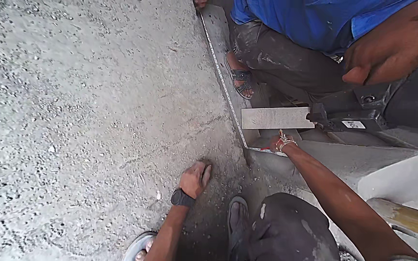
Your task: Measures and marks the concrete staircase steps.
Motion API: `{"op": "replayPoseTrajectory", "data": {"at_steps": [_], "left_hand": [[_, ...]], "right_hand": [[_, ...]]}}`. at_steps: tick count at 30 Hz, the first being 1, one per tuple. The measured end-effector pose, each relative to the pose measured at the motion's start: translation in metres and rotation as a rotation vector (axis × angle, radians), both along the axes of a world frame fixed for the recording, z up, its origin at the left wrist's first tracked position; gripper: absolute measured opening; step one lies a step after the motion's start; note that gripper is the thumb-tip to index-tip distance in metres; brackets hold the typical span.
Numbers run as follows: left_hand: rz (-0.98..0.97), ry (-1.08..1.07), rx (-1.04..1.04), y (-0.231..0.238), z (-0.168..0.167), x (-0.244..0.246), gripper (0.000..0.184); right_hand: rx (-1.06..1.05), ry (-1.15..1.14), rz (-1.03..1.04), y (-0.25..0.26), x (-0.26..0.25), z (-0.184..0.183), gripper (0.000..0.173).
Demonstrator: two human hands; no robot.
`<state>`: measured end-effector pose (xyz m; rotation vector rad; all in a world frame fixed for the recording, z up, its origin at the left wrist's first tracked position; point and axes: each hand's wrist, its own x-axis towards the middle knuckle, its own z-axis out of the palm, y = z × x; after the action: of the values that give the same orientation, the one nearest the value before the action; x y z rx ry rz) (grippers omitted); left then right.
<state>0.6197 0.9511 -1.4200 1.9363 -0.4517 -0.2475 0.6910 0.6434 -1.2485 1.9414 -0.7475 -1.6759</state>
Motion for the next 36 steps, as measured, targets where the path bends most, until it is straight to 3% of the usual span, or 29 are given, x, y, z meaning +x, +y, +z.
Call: {"op": "replayPoseTrajectory", "data": {"at_steps": [9,16,19,23,25,27,29,30,32,33,35,36], "left_hand": [[0.016,-0.005,0.001,0.0,0.001,0.0,0.035],[-0.05,0.052,0.031,0.007,0.007,0.001,0.031],[-0.112,0.062,0.033,0.007,0.011,0.001,0.032],[-0.189,0.078,0.054,0.014,0.013,0.011,0.032],[-0.24,0.203,0.078,0.021,0.023,0.005,0.033],[-0.181,0.299,0.071,0.027,0.038,0.004,0.034],[-0.051,0.278,0.057,0.033,0.049,0.001,0.033],[-0.016,0.278,0.047,0.034,0.054,-0.004,0.032],[-0.037,0.34,0.02,0.029,0.067,-0.014,0.033],[-0.073,0.406,0.003,0.023,0.073,-0.018,0.034],[-0.131,0.594,-0.039,0.007,0.086,-0.025,0.038],[-0.135,0.694,-0.046,-0.002,0.093,-0.028,0.04]], "right_hand": [[0.002,-0.025,-0.003,0.001,-0.003,-0.001,0.039],[-0.077,-0.203,-0.102,0.032,-0.035,0.052,0.042],[-0.055,-0.266,-0.253,0.049,-0.06,0.086,0.044],[0.071,-0.433,-0.463,0.055,-0.119,0.092,0.046],[0.118,-0.491,-0.582,0.06,-0.177,0.083,0.047],[0.178,-0.595,-0.644,0.061,-0.233,0.074,0.046],[0.321,-0.77,-0.638,0.068,-0.279,0.068,0.033],[0.387,-0.762,-0.683,0.083,-0.282,0.084,0.024],[0.366,-0.573,-0.864,0.125,-0.249,0.139,0.034],[0.378,-0.528,-0.886,0.133,-0.245,0.147,0.036],[0.669,-0.593,-0.792,0.109,-0.292,0.117,0.036],[0.877,-0.818,-0.723,0.09,-0.336,0.075,0.04]]}}
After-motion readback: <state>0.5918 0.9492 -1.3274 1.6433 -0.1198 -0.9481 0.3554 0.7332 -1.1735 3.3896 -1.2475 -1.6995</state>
